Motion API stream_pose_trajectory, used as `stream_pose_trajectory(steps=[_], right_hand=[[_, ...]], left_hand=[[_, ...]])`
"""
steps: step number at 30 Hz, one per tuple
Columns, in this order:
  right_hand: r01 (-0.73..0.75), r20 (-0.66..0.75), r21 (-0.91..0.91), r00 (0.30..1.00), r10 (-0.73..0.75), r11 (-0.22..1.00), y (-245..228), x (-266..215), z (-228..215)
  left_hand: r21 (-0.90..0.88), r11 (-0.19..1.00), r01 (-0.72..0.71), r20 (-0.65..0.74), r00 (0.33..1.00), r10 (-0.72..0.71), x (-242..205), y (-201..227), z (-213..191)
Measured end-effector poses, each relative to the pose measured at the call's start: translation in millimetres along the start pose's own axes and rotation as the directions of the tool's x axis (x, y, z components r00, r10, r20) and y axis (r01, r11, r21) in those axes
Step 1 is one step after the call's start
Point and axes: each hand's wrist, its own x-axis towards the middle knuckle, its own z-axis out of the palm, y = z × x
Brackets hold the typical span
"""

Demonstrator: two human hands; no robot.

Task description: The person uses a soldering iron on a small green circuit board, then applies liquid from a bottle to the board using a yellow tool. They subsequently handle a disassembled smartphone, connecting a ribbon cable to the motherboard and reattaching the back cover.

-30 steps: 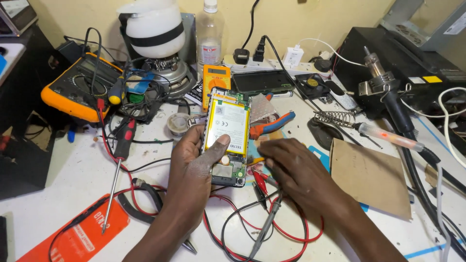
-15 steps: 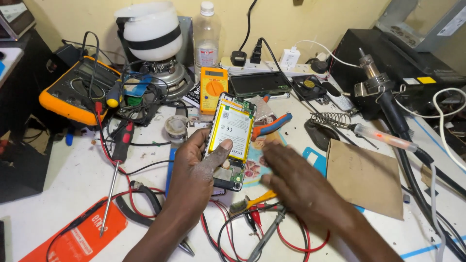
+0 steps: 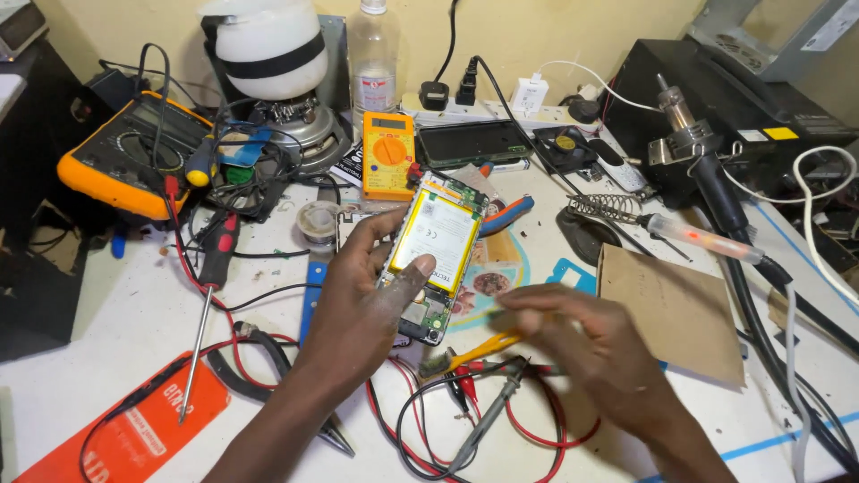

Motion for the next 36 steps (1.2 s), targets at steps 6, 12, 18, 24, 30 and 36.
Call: stream_pose_trajectory(steps=[6, 12, 18, 24, 30, 36], right_hand=[[0.026, -0.554, 0.563, 0.754, 0.353, 0.826, 47, -28, -52], [0.013, -0.426, 0.565, 0.861, 0.278, 0.825, 54, -4, -72], [0.222, -0.855, 0.158, 0.518, 0.021, 0.962, 47, 2, -61], [0.245, -0.789, 0.1, 0.61, -0.073, 0.964, 59, -3, -53], [0.31, -0.532, 0.284, 0.838, -0.12, 0.907, 31, 55, -39], [0.27, -0.436, 0.395, 0.896, -0.08, 0.878, 30, 112, -42]], left_hand=[[0.341, 0.928, -0.152, 0.247, 0.967, 0.067, 32, -6, 8], [0.569, 0.812, -0.129, 0.334, 0.939, -0.085, 55, -11, 40], [0.686, 0.667, -0.292, 0.388, 0.922, 0.005, 59, -21, 53], [0.776, 0.534, -0.336, 0.446, 0.891, -0.087, 48, -13, 46], [0.818, 0.334, -0.468, 0.471, 0.879, 0.079, 42, -23, 42], [0.767, 0.18, -0.616, 0.56, 0.779, 0.282, 39, -41, 33]])
